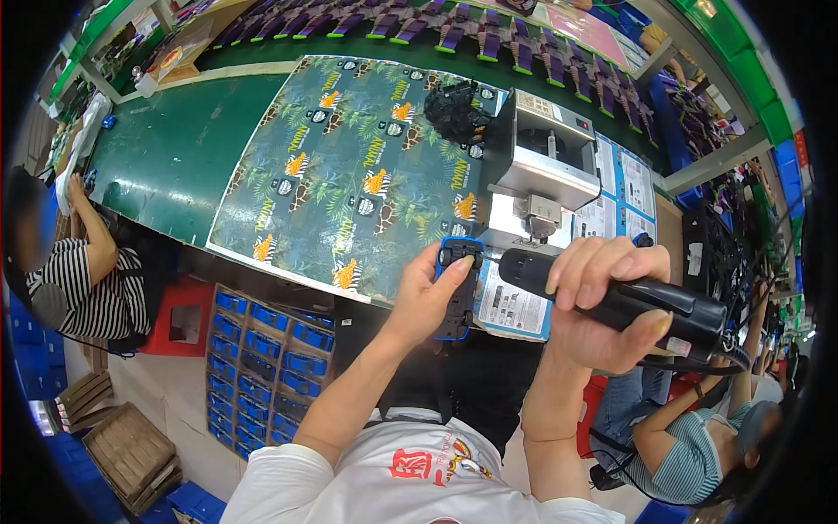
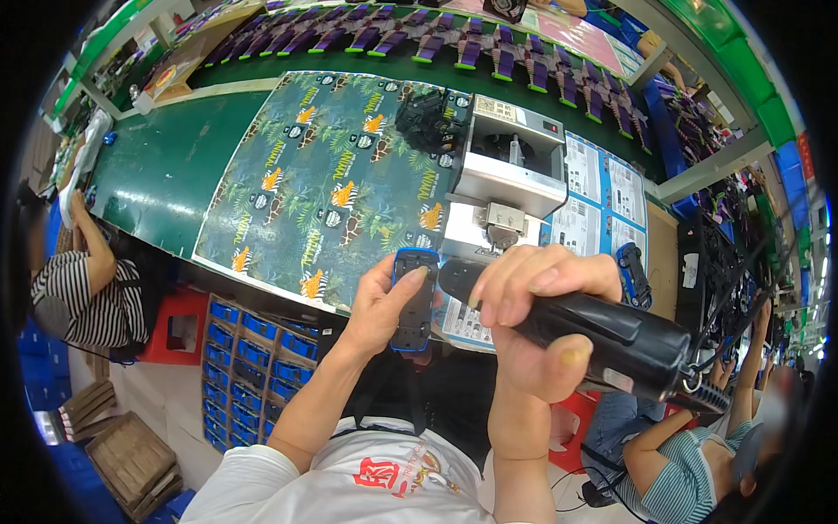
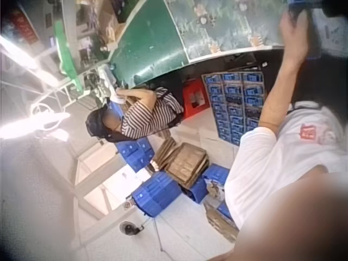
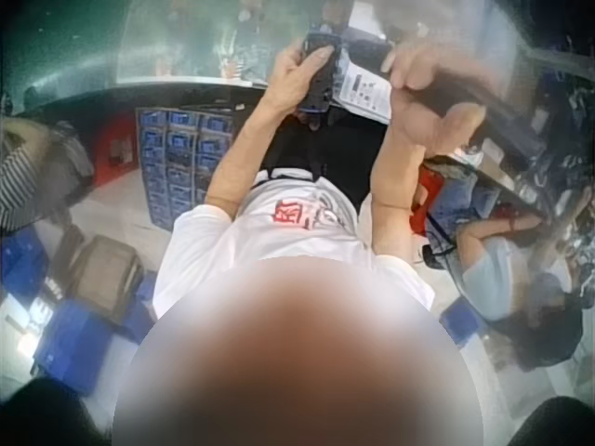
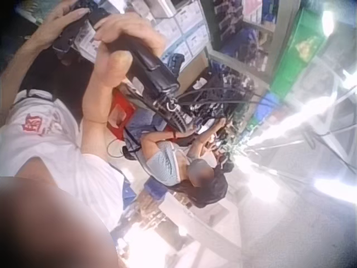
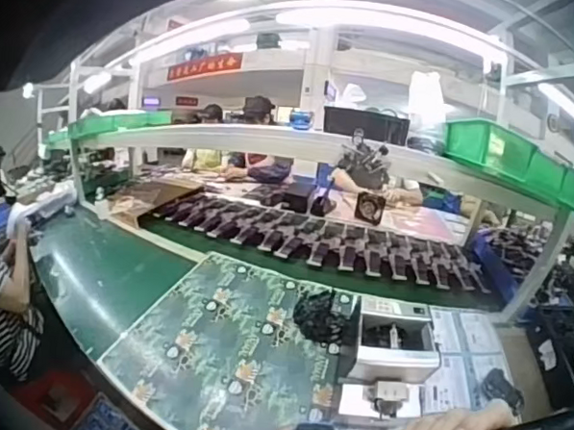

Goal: The person assembles small plastic toy cars at a factory workbench by screwing plastic chassis together with an electric screwdriver, then tests the completed cars.

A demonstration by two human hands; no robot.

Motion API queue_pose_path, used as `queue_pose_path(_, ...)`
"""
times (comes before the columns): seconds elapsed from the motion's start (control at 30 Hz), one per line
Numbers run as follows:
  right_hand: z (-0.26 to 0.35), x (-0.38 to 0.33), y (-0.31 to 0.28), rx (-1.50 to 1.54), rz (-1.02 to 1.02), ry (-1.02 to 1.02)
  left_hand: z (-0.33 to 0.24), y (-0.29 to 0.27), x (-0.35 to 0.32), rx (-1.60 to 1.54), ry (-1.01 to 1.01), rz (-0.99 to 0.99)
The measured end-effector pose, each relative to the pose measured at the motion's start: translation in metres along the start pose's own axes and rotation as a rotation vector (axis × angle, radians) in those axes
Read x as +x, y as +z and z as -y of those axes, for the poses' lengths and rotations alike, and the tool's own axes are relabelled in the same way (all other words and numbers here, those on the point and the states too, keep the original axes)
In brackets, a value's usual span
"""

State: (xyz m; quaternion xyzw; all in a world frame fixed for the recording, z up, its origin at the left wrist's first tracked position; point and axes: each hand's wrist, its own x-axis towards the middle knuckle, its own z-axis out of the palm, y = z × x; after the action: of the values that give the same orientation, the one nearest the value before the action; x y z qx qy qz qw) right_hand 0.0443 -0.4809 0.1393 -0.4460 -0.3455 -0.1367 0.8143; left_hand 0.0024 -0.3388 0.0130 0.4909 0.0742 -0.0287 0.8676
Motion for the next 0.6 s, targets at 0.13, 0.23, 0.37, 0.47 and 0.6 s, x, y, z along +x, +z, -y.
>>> queue_pose_path(0.13, -0.007, -0.004, 0.001, -0.016, -0.021, 0.050, 0.002, 0.002, 0.000, 0.069, 0.038, 0.009)
queue_pose_path(0.23, -0.015, -0.004, 0.001, -0.001, -0.018, 0.061, 0.002, 0.002, 0.000, 0.086, 0.056, 0.011)
queue_pose_path(0.37, -0.024, -0.003, 0.004, -0.086, 0.032, 0.010, 0.005, 0.001, 0.001, 0.091, 0.089, 0.000)
queue_pose_path(0.47, -0.027, -0.003, 0.002, -0.089, 0.054, 0.019, 0.002, 0.003, 0.001, 0.107, 0.082, -0.031)
queue_pose_path(0.6, -0.035, -0.007, 0.004, -0.151, 0.039, 0.100, -0.003, 0.008, -0.001, 0.138, 0.123, -0.012)
